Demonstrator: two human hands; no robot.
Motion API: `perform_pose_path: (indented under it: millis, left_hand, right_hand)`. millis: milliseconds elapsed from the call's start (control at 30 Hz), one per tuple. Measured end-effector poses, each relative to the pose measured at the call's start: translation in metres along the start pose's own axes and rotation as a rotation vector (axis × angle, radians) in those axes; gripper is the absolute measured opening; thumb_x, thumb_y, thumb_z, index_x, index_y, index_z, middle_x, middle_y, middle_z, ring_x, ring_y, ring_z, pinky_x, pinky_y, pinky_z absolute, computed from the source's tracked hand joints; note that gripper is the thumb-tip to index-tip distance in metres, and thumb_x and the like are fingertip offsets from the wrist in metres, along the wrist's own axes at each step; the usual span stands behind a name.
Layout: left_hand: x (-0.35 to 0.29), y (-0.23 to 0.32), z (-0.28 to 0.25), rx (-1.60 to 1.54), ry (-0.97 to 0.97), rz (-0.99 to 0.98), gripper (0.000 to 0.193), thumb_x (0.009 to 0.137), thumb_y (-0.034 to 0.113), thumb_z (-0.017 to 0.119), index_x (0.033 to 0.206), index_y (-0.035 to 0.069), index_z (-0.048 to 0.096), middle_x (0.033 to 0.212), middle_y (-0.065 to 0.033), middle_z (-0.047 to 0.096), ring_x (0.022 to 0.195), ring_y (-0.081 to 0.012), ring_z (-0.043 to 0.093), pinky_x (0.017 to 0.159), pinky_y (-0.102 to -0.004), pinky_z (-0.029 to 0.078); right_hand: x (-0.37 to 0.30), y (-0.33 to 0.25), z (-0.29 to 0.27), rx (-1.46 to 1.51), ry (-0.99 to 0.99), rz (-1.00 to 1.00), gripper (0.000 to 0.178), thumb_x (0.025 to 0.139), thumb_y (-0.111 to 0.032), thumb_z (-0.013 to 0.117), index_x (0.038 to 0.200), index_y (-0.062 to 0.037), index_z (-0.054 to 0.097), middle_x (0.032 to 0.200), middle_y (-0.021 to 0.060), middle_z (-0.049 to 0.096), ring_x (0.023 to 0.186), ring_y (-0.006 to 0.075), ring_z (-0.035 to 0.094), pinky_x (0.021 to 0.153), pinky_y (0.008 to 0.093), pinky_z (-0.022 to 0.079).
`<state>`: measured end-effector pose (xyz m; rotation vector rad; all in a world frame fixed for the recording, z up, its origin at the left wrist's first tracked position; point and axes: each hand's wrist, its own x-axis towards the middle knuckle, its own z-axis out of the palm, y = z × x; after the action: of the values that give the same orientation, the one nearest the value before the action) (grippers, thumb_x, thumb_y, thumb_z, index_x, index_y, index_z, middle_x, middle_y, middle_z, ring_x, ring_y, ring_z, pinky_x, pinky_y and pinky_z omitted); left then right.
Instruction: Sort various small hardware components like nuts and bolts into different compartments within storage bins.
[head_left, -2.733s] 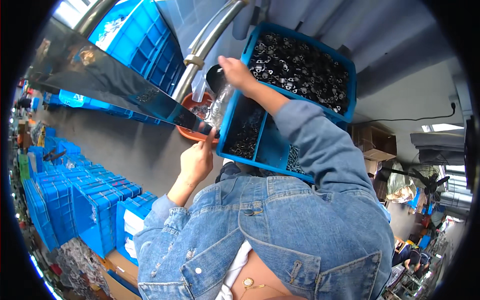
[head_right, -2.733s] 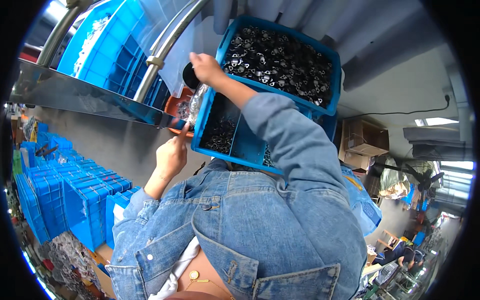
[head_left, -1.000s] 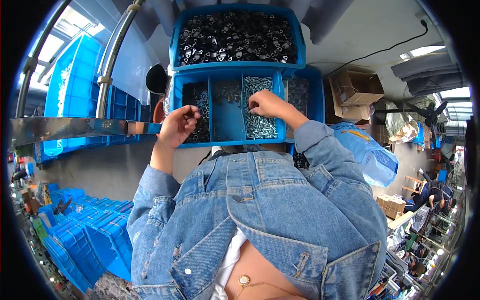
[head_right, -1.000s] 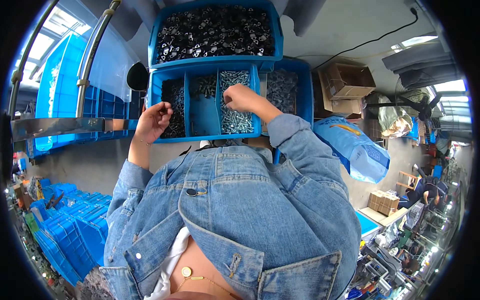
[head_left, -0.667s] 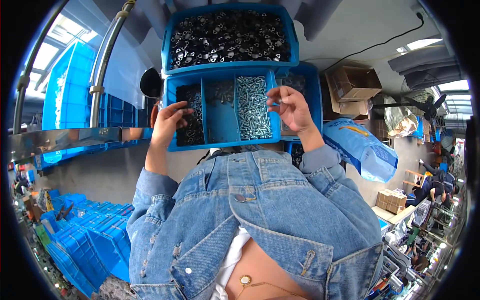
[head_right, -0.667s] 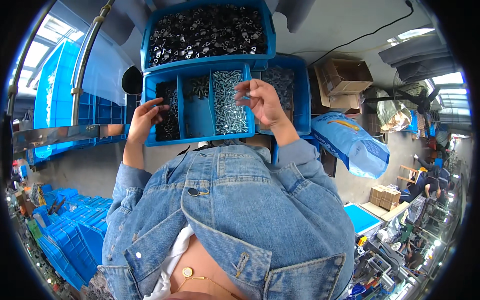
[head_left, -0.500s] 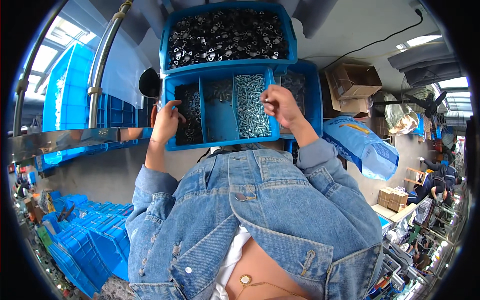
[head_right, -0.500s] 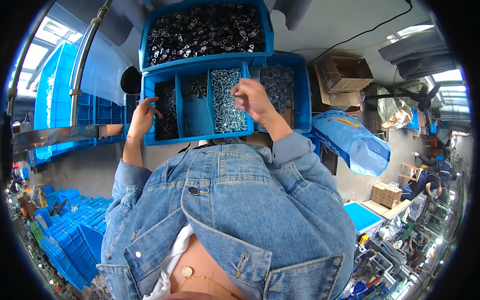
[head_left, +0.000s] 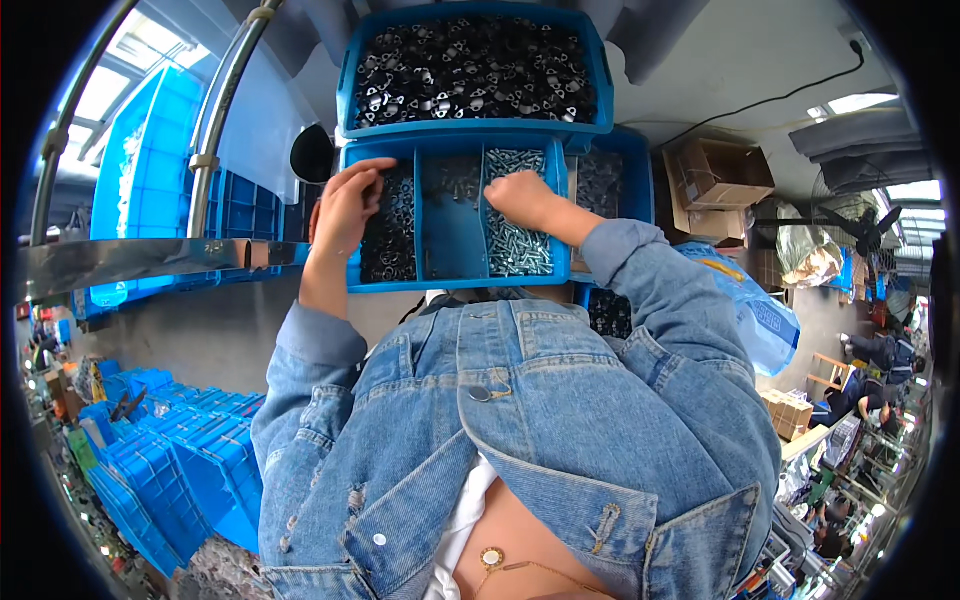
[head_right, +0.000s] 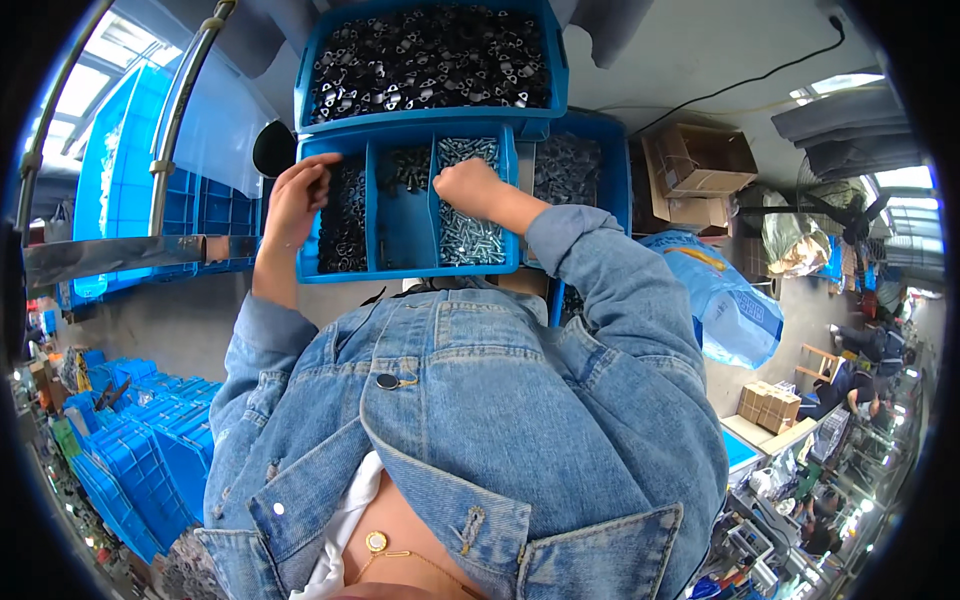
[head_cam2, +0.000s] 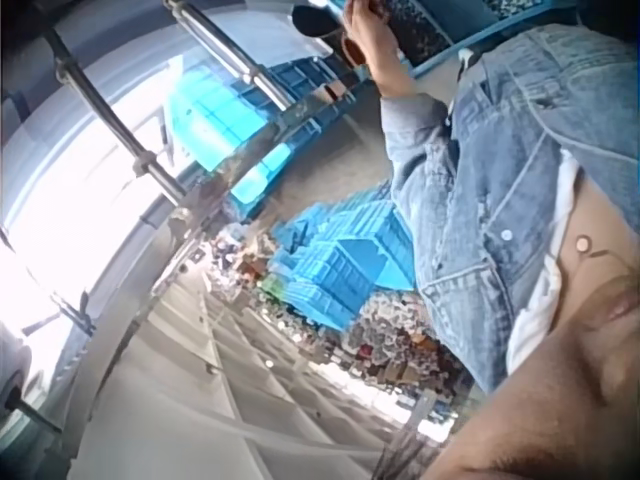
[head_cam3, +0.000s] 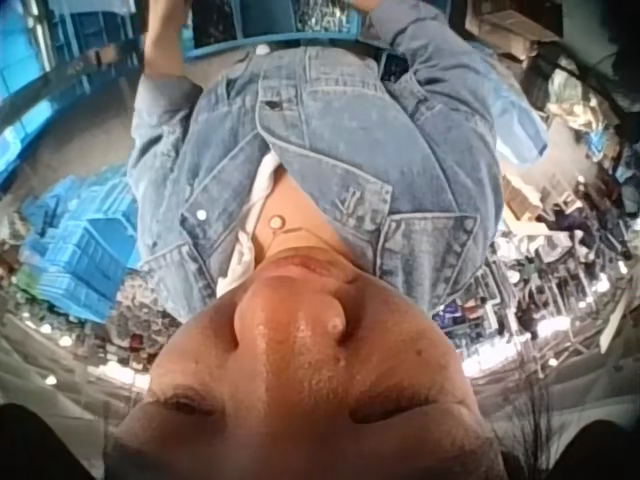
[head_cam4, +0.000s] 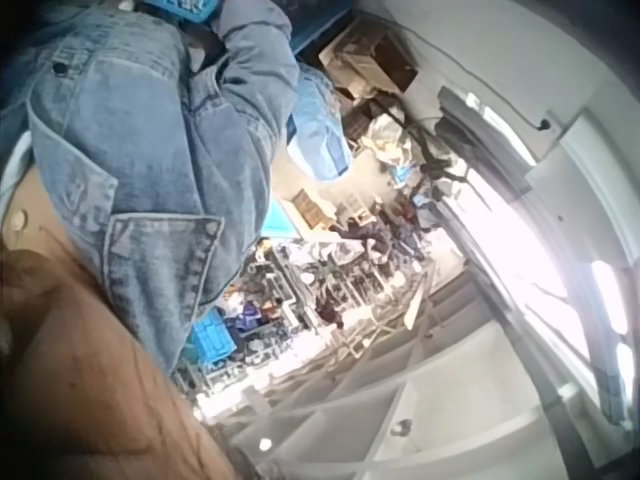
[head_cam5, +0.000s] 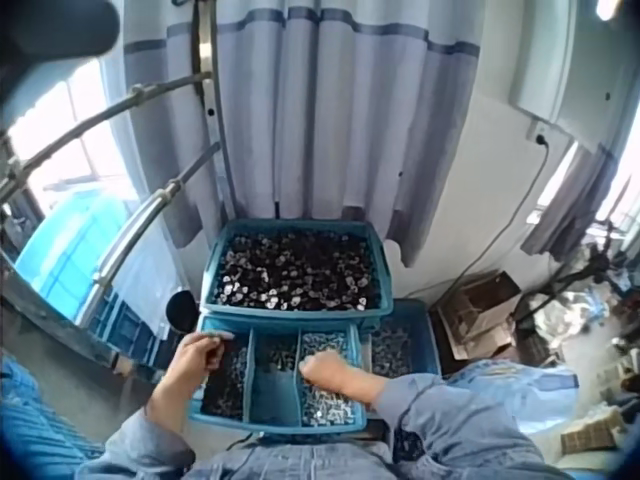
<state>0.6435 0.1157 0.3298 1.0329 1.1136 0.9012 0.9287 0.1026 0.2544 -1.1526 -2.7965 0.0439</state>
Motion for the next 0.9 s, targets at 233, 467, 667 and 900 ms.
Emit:
perform_pose_path:
  millis: [233,467,667,900]
  left_hand:
    - [0.031,-0.022,0.077,1.689,0.002,0.39,0.017,0.078,0.015,0.056,0.082,0.007,0.071,0.093,-0.0115,0.065,0.091,-0.0241,0.061,0.073,-0.0372,0.049]
    - [0.051,-0.069,0.087,2.093,-0.174,0.441,0.017,0.08,0.016,0.054,0.075,0.013,0.071,0.09,-0.0064,0.065,0.089,-0.0205,0.06,0.072,-0.0325,0.043]
    - [0.048,-0.068,0.076,1.953,-0.076,0.522,0.012,0.075,0.02,0.061,0.081,0.012,0.067,0.087,-0.0065,0.065,0.087,-0.0211,0.061,0.069,-0.0328,0.046]
    - [0.023,-0.015,0.072,1.356,-0.154,0.241,0.022,0.07,0.025,0.064,0.084,0.008,0.065,0.08,-0.0097,0.064,0.078,-0.0272,0.063,0.066,-0.0372,0.051]
  right_hand:
    - [0.013,0.0,-0.017,-0.136,-0.159,-0.128,0.004,0.068,-0.01,0.059,0.068,-0.0071,0.062,0.068,0.0104,0.065,0.064,0.0259,0.067,0.052,0.0383,0.052]
    - [0.003,0.0,-0.023,0.272,-0.011,0.293,0.011,0.073,-0.017,0.055,0.074,-0.0063,0.058,0.064,0.0121,0.063,0.053,0.0267,0.061,0.047,0.039,0.047]
    - [0.01,0.055,-0.092,2.083,0.234,0.887,0.013,0.081,-0.019,0.05,0.074,-0.0086,0.055,0.066,0.0053,0.053,0.054,0.0141,0.044,0.044,0.0275,0.035]
    - [0.08,0.124,-0.068,0.665,0.451,0.653,0.021,0.082,-0.02,0.058,0.093,-0.0032,0.064,0.084,0.0142,0.065,0.077,0.0257,0.063,0.067,0.0385,0.05]
